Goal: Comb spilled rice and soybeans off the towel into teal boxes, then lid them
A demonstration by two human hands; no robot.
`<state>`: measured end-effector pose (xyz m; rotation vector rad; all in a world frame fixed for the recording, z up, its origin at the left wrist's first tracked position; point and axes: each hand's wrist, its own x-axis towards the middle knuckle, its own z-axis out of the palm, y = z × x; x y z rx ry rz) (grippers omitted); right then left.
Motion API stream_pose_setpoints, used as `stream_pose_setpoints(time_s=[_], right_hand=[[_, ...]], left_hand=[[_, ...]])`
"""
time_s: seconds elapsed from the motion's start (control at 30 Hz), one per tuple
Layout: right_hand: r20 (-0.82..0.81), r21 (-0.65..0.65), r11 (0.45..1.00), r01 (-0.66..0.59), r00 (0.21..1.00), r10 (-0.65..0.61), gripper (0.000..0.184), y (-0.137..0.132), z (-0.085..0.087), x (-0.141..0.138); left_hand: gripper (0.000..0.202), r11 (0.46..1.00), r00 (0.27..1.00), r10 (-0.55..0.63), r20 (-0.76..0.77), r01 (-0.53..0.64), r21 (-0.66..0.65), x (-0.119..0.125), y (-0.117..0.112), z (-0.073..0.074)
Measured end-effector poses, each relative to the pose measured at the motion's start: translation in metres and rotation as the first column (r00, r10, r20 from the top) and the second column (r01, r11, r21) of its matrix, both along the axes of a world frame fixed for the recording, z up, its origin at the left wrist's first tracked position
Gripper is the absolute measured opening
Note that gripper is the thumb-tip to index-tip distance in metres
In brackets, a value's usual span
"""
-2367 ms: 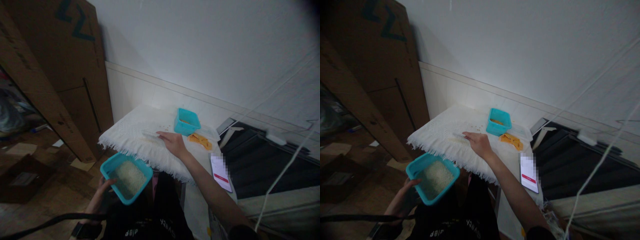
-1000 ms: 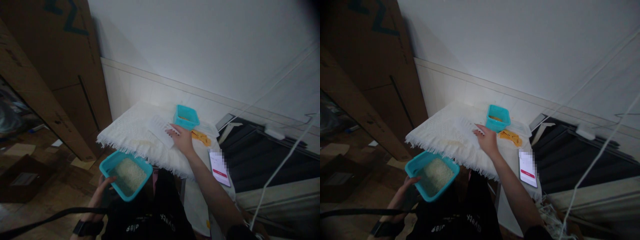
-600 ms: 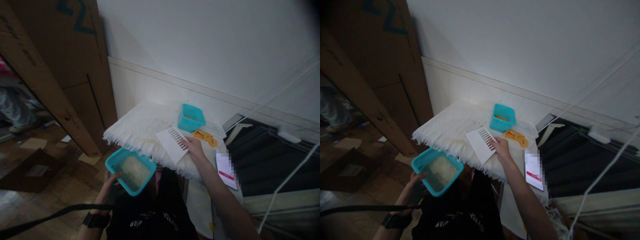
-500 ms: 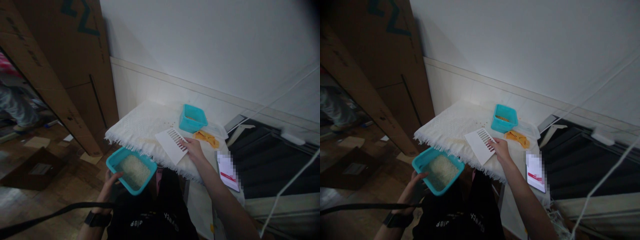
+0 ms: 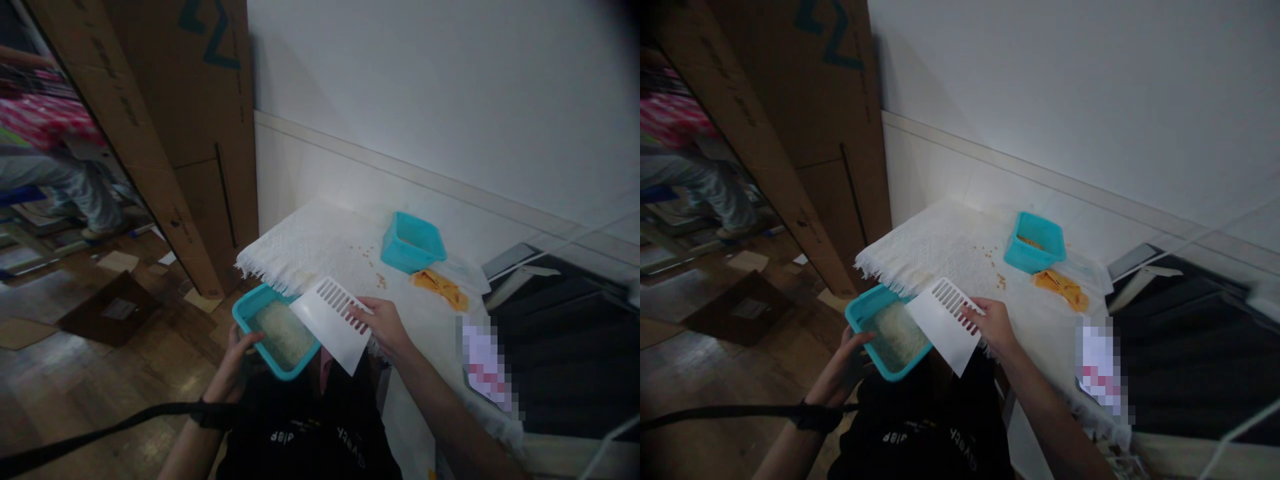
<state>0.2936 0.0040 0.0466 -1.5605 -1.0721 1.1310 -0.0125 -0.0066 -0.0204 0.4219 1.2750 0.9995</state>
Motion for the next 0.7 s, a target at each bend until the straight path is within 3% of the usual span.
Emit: stream_pose_setpoints(time_s=[0.13, 0.27, 0.37, 0.53, 0.7], right_hand=[[0.018, 0.098, 0.994, 0.038, 0.999, -0.04, 0.055, 0.008, 0.008, 0.01], [-0.005, 0.222, 0.949, 0.222, 0.974, -0.227, 0.052, 0.052, 0.011, 0.039], [-0.007, 0.194, 0.941, 0.277, 0.96, -0.281, 0.043, 0.087, 0.007, 0.049], [-0.035, 0.078, 0.978, 0.192, 0.981, -0.19, 0.029, 0.113, -0.004, 0.039], [-0.086, 0.067, 0.995, 0.076, 0.994, -0.07, 0.042, 0.108, -0.013, 0.027]], left_hand=[[0.088, 1.0, 1.0, 0.002, 0.024, -0.002, 0.014, -0.001, -0.002, 0.005], [0.081, 0.999, 1.0, 0.001, 0.023, -0.002, 0.033, -0.003, -0.003, 0.008], [0.075, 0.999, 1.0, -0.012, 0.014, 0.011, 0.043, -0.007, -0.004, 0.01], [0.07, 0.999, 1.0, -0.018, 0.025, 0.016, 0.05, -0.01, -0.005, 0.017], [0.067, 0.998, 0.999, -0.024, 0.033, 0.022, 0.059, -0.011, -0.005, 0.023]])
